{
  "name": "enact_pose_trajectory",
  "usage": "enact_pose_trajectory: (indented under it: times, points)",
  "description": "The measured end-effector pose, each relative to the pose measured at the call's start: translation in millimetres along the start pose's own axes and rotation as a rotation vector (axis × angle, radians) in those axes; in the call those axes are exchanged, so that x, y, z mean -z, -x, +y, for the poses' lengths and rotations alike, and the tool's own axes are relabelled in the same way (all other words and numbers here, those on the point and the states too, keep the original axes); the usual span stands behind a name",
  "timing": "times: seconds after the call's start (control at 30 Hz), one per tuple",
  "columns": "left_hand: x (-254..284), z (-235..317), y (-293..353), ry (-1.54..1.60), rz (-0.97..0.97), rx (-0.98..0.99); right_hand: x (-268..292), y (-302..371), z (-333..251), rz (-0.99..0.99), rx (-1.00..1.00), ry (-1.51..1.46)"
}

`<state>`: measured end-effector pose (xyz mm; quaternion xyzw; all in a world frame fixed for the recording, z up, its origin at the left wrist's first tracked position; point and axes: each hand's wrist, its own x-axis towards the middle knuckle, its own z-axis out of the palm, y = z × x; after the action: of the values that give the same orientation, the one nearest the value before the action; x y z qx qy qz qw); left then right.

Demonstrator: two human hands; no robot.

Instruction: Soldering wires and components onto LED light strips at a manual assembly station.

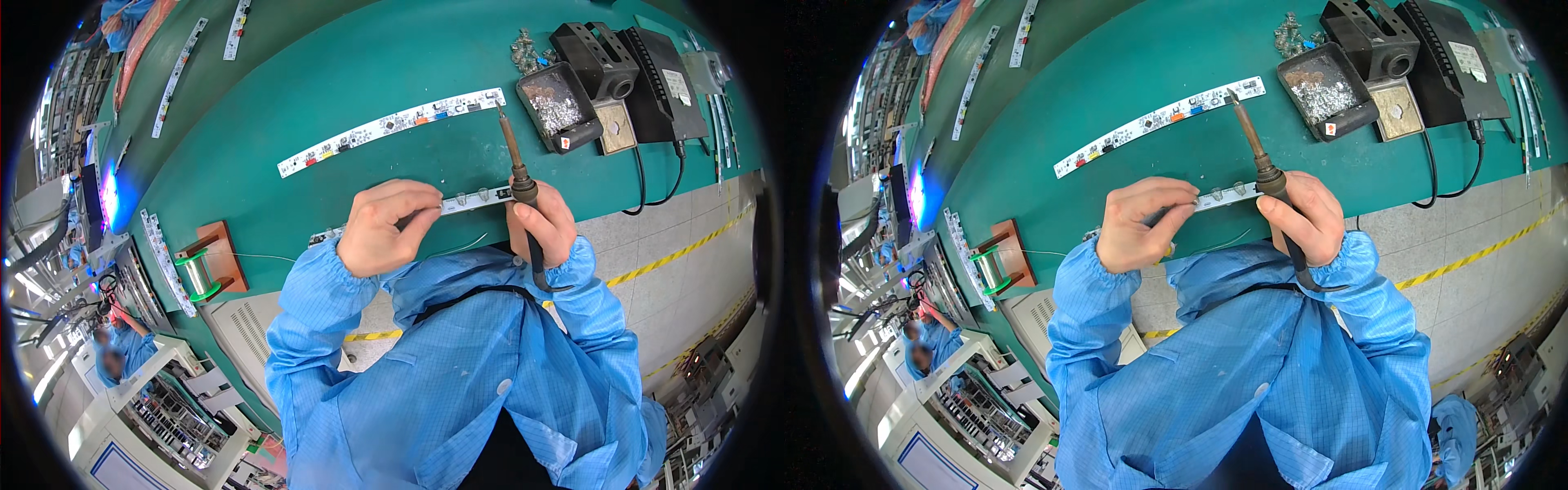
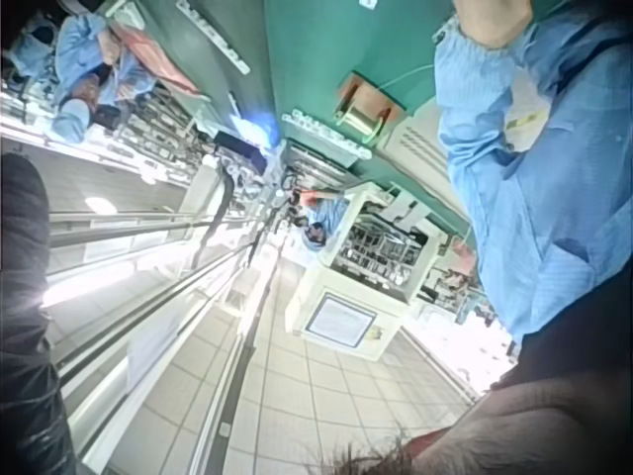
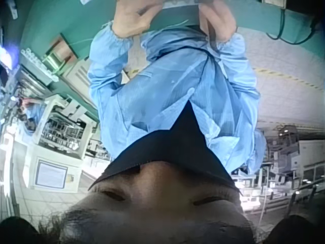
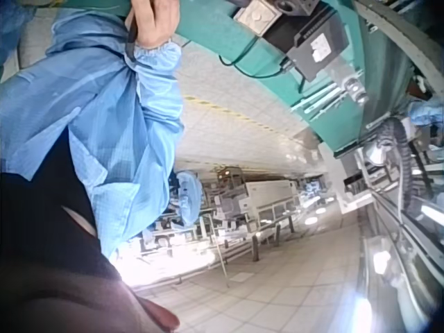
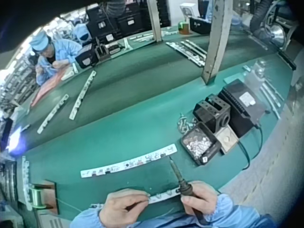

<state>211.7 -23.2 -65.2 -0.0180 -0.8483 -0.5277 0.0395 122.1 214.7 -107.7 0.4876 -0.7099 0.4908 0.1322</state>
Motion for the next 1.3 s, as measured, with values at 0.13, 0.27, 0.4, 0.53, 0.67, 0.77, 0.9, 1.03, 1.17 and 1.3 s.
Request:
enact_pose_trajectory:
  times: [0.13, 0.27, 0.4, 0.53, 0.67, 0.77, 0.9, 1.03, 1.17, 1.3]
  points:
    - [-4.3, 4.5, 2.5, -0.149, 0.022, -0.097, 1.1, -0.4, 0.6, 0.023, -0.002, 0.012]
    - [-12.3, 1.5, 4.4, -0.212, 0.066, -0.119, -4.0, -1.4, 3.1, 0.079, 0.028, 0.03]
    - [-10.8, 4.6, 0.3, -0.335, 0.044, -0.151, -5.5, -5.1, -0.6, 0.07, -0.058, 0.045]
    - [-10.6, -1.4, 2.1, -0.38, 0.094, -0.15, -1.5, -14.6, -7.3, -0.028, -0.178, 0.159]
    - [-12.0, 0.6, 5.2, -0.52, 0.209, -0.185, -9.3, -22.6, -7.2, -0.01, -0.169, 0.218]
    - [-23.1, 16.3, 20.7, -0.478, 0.283, -0.266, -10.3, -22.6, -7.4, -0.023, -0.186, 0.208]
    - [-53.0, 21.7, 44.8, -0.422, 0.181, -0.245, -10.1, -18.0, -5.6, -0.026, -0.166, 0.204]
    - [-62.1, 16.0, 49.4, -0.397, 0.222, -0.235, -5.1, -18.1, -12.5, -0.025, -0.163, 0.182]
    - [-61.7, 51.0, 58.5, 0.084, 0.354, -0.053, 0.4, -7.8, -55.7, 0.008, -0.488, -0.491]
    - [-65.8, 51.0, 59.8, 0.229, 0.333, -0.021, -7.9, -3.2, -68.1, -0.031, -0.464, -0.512]
